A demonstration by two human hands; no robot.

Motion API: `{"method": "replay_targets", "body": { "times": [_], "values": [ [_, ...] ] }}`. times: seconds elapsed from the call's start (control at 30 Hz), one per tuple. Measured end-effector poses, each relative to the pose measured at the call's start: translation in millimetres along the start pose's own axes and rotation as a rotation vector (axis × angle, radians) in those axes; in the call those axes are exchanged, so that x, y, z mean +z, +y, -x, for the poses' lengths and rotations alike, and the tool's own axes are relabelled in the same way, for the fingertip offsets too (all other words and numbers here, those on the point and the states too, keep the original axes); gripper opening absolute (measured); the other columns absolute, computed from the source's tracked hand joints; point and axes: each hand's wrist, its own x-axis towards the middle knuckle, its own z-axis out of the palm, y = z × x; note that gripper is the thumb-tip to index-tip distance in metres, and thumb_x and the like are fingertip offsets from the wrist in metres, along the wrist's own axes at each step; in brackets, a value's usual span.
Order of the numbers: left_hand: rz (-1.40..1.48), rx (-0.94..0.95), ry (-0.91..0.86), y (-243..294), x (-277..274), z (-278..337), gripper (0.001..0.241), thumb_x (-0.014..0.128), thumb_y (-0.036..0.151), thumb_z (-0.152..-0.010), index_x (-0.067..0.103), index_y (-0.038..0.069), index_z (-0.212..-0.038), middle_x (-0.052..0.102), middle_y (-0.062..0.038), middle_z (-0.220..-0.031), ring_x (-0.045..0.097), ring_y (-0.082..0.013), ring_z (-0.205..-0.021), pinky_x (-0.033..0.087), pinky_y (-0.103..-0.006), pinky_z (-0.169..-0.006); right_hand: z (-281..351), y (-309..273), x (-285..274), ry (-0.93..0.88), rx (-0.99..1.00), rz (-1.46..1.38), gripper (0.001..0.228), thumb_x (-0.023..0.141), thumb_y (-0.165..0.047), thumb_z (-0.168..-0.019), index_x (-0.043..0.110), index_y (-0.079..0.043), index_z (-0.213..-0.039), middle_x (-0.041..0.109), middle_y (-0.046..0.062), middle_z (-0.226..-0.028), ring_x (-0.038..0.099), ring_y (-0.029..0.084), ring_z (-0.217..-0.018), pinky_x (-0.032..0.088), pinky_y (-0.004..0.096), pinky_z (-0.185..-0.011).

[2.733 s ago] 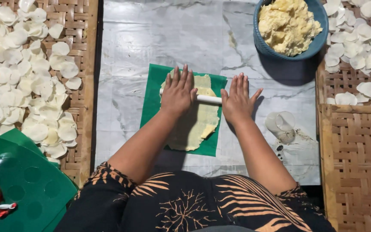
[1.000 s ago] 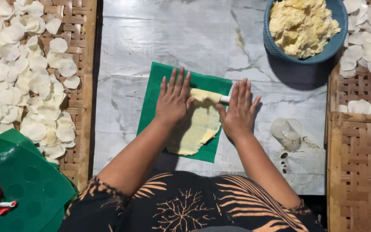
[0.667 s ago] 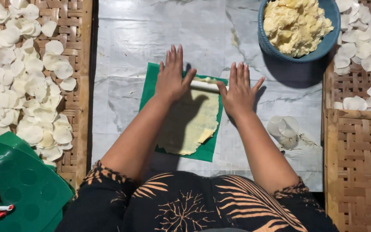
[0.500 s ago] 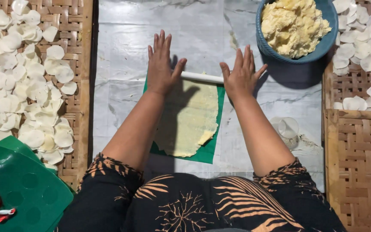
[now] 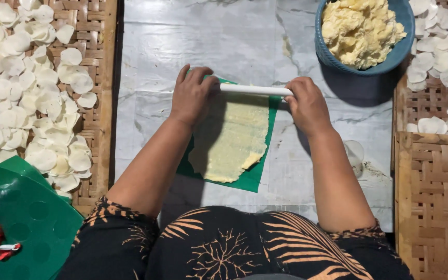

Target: Rolling out a small piece of dough into a thin sheet using a rolling pin

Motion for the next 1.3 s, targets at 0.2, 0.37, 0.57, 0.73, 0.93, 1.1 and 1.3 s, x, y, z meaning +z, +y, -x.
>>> {"method": "replay_targets", "body": {
  "times": [0.2,0.37,0.57,0.73,0.93,1.1,1.3],
  "values": [
    [0.054,0.078,0.002,63,-91,44,0.092,0.092,0.038,-0.072,0.052,0.016,-0.152,0.044,-0.02,-0.159,0.043,-0.0384,-0.146,0.036,-0.0532,-0.119,61,-45,-16,-0.023,0.032,-0.08,0.024,0.066,-0.017,-0.099,0.065,-0.01,-0.121,0.062,0.014,-0.106,0.064,0.04,-0.103,0.051,0.05,-0.094],
    [0.265,0.196,-0.15,92,-97,98,0.067,0.074,0.046,-0.086,0.056,0.02,-0.145,0.05,-0.014,-0.155,0.045,-0.0335,-0.146,0.032,-0.0534,-0.121,72,-29,-4,-0.071,0.169,-0.127,0.027,0.063,-0.019,-0.102,0.064,-0.015,-0.128,0.067,0.011,-0.111,0.067,0.038,-0.107,0.051,0.05,-0.093],
    [0.17,0.07,-0.225,119,-65,126,0.068,0.05,0.067,-0.097,0.051,0.026,-0.151,0.044,-0.012,-0.16,0.04,-0.034,-0.15,0.028,-0.0535,-0.122,-12,-45,-36,-0.051,0.18,0.178,0.035,0.059,-0.053,-0.107,0.07,-0.021,-0.114,0.073,0.01,-0.081,0.073,0.039,-0.083,0.054,0.052,-0.081],
    [0.104,-0.022,-0.273,134,-63,121,0.069,0.055,0.056,-0.099,0.045,0.017,-0.156,0.031,-0.016,-0.167,0.026,-0.0387,-0.155,0.024,-0.0591,-0.123,-61,-85,-73,-0.001,0.307,-0.1,0.031,0.063,-0.047,-0.105,0.073,-0.017,-0.106,0.071,-0.002,-0.071,0.064,0.025,-0.074,0.041,0.043,-0.062],
    [0.035,-0.169,-0.378,123,-72,98,0.086,0.045,0.07,-0.097,0.028,0.02,-0.165,0.027,-0.012,-0.171,0.019,-0.029,-0.159,0.005,-0.057,-0.127,-9,-44,-25,-0.129,0.13,-0.074,0.033,0.076,-0.029,-0.09,0.067,-0.025,-0.122,0.076,0.003,-0.105,0.071,0.03,-0.105,0.049,0.048,-0.094],
    [0.072,-0.007,0.204,90,-88,74,0.037,0.067,0.039,-0.095,0.067,0.025,-0.128,0.064,0.0,-0.129,0.064,-0.0246,-0.121,0.046,-0.0442,-0.109,34,-35,-8,-0.259,0.134,-0.107,0.035,0.074,-0.032,-0.09,0.066,-0.024,-0.123,0.073,0.004,-0.111,0.066,0.032,-0.112,0.042,0.052,-0.101],
    [0.093,-0.009,-0.005,60,-52,47,0.046,0.059,0.036,-0.102,0.06,0.017,-0.144,0.049,-0.015,-0.157,0.041,-0.0376,-0.148,0.034,-0.057,-0.118,50,-37,13,-0.252,0.119,0.017,0.038,0.076,-0.034,-0.088,0.063,-0.033,-0.123,0.064,-0.005,-0.107,0.064,0.023,-0.112,0.039,0.046,-0.109]
  ]
}}
